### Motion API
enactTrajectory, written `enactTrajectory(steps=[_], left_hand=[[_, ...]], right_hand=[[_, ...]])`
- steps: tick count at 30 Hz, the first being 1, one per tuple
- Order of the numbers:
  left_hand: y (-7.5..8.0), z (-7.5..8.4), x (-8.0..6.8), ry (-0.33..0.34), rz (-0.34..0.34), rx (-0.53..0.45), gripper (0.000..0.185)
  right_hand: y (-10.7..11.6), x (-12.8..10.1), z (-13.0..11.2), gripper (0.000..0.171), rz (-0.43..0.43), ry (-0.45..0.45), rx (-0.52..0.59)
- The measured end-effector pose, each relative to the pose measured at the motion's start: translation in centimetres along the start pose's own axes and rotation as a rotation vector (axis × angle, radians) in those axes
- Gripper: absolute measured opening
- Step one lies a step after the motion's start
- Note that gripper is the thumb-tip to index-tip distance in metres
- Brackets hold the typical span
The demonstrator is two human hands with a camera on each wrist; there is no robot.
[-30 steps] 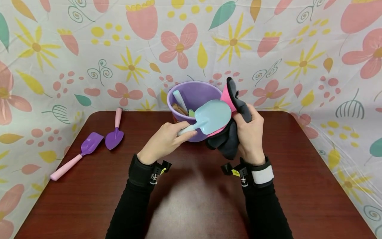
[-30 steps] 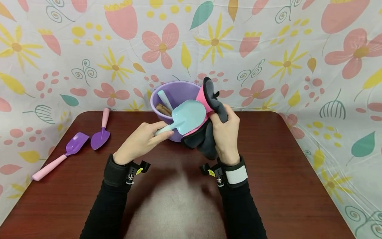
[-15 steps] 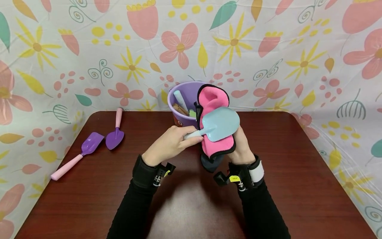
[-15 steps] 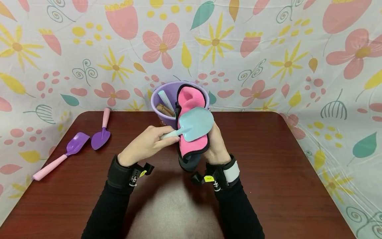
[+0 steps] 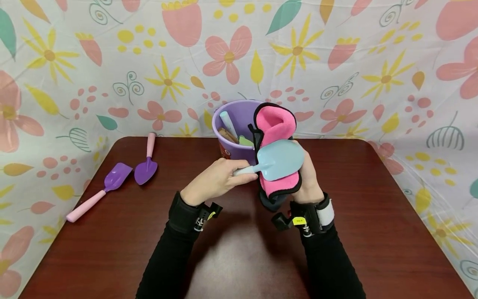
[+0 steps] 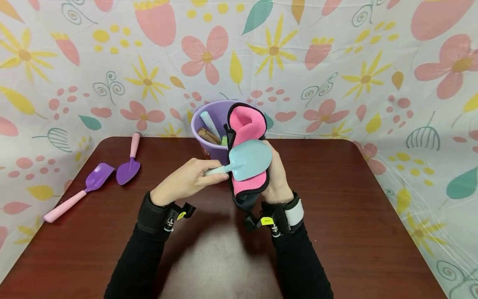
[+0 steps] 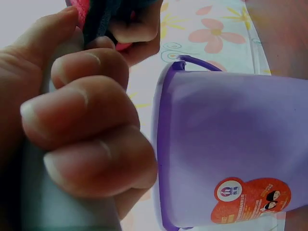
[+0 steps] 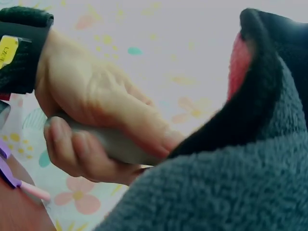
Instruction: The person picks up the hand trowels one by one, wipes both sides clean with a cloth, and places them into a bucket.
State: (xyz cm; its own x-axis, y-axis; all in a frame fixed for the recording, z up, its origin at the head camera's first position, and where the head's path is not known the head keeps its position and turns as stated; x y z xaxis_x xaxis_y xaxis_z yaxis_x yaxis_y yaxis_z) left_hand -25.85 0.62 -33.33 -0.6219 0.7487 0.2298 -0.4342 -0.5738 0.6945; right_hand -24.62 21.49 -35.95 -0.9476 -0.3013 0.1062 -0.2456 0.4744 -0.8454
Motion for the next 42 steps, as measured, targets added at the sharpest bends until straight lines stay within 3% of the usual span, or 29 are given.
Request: enactTrajectory(steps=[4,12,21,25,34,42], left_hand=[[0.0,-0.2,-0.1,0.012,-0.014,0.002,0.033],[0.1,-0.7,-0.3,0.041,-0.046,-0.001,0.032],[0.7,-1.0,-0.7,0.050,-0.026,0.036,0.033],[1.0,-0.8,-0.7,0.023,-0.006,0.068,0.032],[1.5,-0.6,-0.8,-0.007,0.093,0.159,0.028],[1.7,-0.4,-0.8,-0.018,0.159,0.126,0.030]], right_hand=[[-3.2,-0.4,-0.6,0.038,-0.061,0.028,0.029],[-3.3,-0.7,-2.0,0.031,-0.088,0.103,-0.003],[-3.3,-1.1,-2.9,0.028,-0.126,0.133,0.078],[-3.4,-1.4,-2.9,0.028,-0.119,0.097,0.060],[-3.9,-1.9,-2.5,0.021,-0.014,0.015,-0.080],[-4.5,-1.6,-0.9,0.031,0.070,-0.097,-0.153]])
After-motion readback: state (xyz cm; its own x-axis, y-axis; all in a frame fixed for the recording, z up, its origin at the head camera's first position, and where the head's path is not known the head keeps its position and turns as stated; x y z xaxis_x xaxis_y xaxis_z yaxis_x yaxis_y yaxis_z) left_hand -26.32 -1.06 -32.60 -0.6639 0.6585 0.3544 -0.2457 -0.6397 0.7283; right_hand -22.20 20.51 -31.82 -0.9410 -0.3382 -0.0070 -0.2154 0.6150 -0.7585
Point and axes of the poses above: each hand's wrist, its own x-axis towards the middle knuckle, its own y-axis out of the back of the hand, z = x × y, the point moved 3 cm from there along x, towards the middle knuckle, and after that the axes turned 2 degrees about -z, right-handed, at the moved point
